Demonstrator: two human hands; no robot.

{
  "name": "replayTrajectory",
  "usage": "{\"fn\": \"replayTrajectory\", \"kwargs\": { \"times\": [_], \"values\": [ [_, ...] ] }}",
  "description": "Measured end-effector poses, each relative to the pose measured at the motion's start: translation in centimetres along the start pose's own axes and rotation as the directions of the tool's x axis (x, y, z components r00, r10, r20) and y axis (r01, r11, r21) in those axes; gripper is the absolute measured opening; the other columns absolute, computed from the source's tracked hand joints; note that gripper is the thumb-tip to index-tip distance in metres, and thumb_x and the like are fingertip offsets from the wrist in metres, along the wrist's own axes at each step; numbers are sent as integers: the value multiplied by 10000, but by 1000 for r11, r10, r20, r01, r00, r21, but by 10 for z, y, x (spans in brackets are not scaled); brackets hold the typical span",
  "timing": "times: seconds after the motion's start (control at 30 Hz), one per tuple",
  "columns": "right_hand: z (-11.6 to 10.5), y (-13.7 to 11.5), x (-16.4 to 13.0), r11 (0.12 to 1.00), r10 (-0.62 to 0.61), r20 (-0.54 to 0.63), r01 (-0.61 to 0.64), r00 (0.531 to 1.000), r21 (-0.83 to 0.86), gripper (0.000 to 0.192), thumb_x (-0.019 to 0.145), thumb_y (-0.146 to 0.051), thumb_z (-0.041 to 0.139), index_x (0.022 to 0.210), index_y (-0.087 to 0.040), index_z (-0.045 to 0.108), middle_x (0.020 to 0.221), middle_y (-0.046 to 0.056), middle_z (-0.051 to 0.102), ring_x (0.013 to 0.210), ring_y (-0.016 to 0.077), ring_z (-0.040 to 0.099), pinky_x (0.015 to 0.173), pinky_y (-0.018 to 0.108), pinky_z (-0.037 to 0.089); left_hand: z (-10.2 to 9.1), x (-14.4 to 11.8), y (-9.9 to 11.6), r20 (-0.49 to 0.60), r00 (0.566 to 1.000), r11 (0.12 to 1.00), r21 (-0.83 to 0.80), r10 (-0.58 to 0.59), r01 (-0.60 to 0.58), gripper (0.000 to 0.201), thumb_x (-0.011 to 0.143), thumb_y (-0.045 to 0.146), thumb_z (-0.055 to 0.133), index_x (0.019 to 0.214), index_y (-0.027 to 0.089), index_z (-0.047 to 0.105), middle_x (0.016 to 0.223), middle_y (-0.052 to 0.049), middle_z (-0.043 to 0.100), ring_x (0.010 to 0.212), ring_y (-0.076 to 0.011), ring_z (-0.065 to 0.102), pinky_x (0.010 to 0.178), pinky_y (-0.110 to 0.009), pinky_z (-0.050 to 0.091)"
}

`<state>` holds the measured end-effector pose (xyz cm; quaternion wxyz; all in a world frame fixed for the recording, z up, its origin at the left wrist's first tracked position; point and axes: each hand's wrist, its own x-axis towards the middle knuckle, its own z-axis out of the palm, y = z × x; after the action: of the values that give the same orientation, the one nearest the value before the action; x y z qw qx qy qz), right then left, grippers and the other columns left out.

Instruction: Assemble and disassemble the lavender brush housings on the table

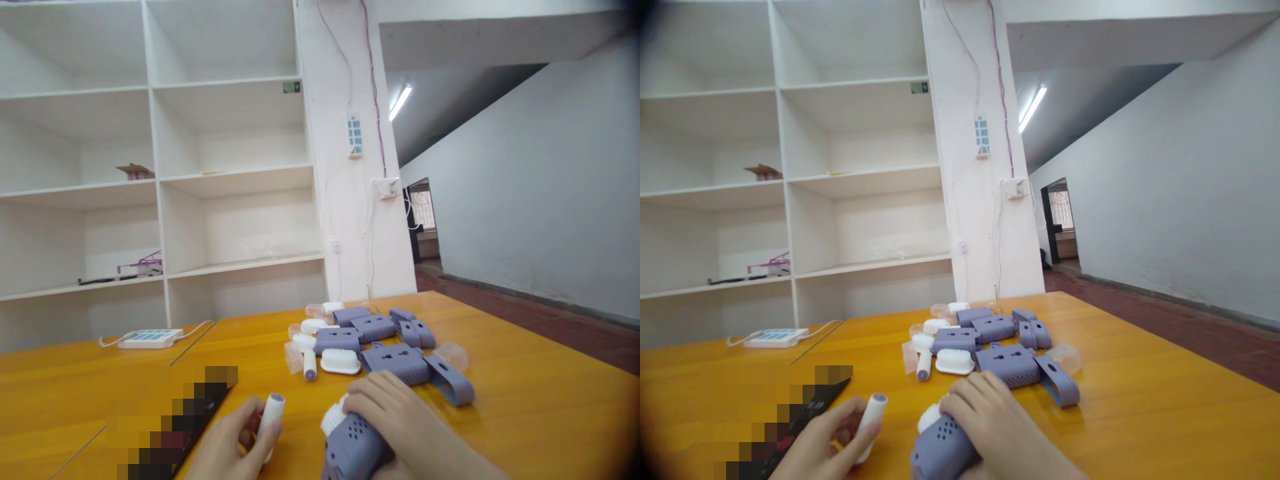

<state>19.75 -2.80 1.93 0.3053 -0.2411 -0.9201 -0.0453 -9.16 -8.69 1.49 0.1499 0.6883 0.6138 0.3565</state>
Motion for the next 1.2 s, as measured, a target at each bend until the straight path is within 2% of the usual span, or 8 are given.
{"fn": "replayTrajectory", "kwargs": {
  "times": [0.17,0.3,0.53,0.77,0.93,1.0,1.1,1.2],
  "values": [
    [-24,3,-20,995,99,-129,-101,987,-8,669,540,-448,981,1087,-211,676,1151,92,722,984,319,674,876,399,517,18,37,20,18,998,910,410,62,-64,227,949,344,537,972,192,703,1004,-97,744,956,-273,691,833,-319,477],
    [-28,5,-25,991,105,-191,-119,976,-64,759,473,-470,1003,1098,-205,662,1194,117,719,1017,342,686,873,400,541,42,72,30,41,995,893,439,93,-101,213,928,271,550,1072,199,690,1148,-106,714,1057,-276,678,909,-323,471],
    [-14,9,-27,969,-129,-223,76,966,-234,430,804,-423,819,1134,-221,631,1146,92,749,932,299,715,824,396,558,51,95,36,79,984,886,429,157,-176,250,933,240,536,1115,213,705,1231,-86,657,1135,-252,640,968,-310,478],
    [-4,4,-28,977,-97,-162,63,982,-204,470,830,-365,806,1226,-199,615,1328,169,660,1139,328,660,960,415,551,51,84,37,8,975,901,380,222,-209,455,927,222,541,1381,190,548,1380,-137,568,1150,-279,641,973,-359,488],
    [2,8,-30,988,-42,-125,22,991,-155,372,848,-293,785,1185,-205,653,1369,173,625,1257,315,613,1042,375,529,39,49,50,-13,968,926,295,251,-236,330,1053,343,342,1140,245,644,1050,-54,740,981,-228,705,867,-313,515],
    [4,9,-32,991,-55,-97,43,994,-125,245,906,-304,739,1125,-219,667,1382,158,617,1280,280,611,1053,309,518,39,35,49,0,974,957,185,228,-224,331,1028,443,412,1135,250,659,1024,-52,760,963,-231,717,848,-304,532],
    [4,5,-36,1000,-25,-71,26,997,8,135,949,-170,665,1070,-231,666,1419,121,586,1199,202,671,1022,204,511,51,26,36,52,973,968,98,226,-230,517,828,369,709,1324,255,618,1299,-86,708,1183,-286,668,1007,-330,506],
    [-5,-1,-38,991,49,-176,-25,983,133,148,934,-118,629,1032,-223,664,1364,104,603,1135,189,690,994,201,519,63,27,19,123,970,970,104,209,-222,826,736,230,746,1511,259,463,1532,-114,534,1388,-334,522,1137,-402,420]
  ]
}}
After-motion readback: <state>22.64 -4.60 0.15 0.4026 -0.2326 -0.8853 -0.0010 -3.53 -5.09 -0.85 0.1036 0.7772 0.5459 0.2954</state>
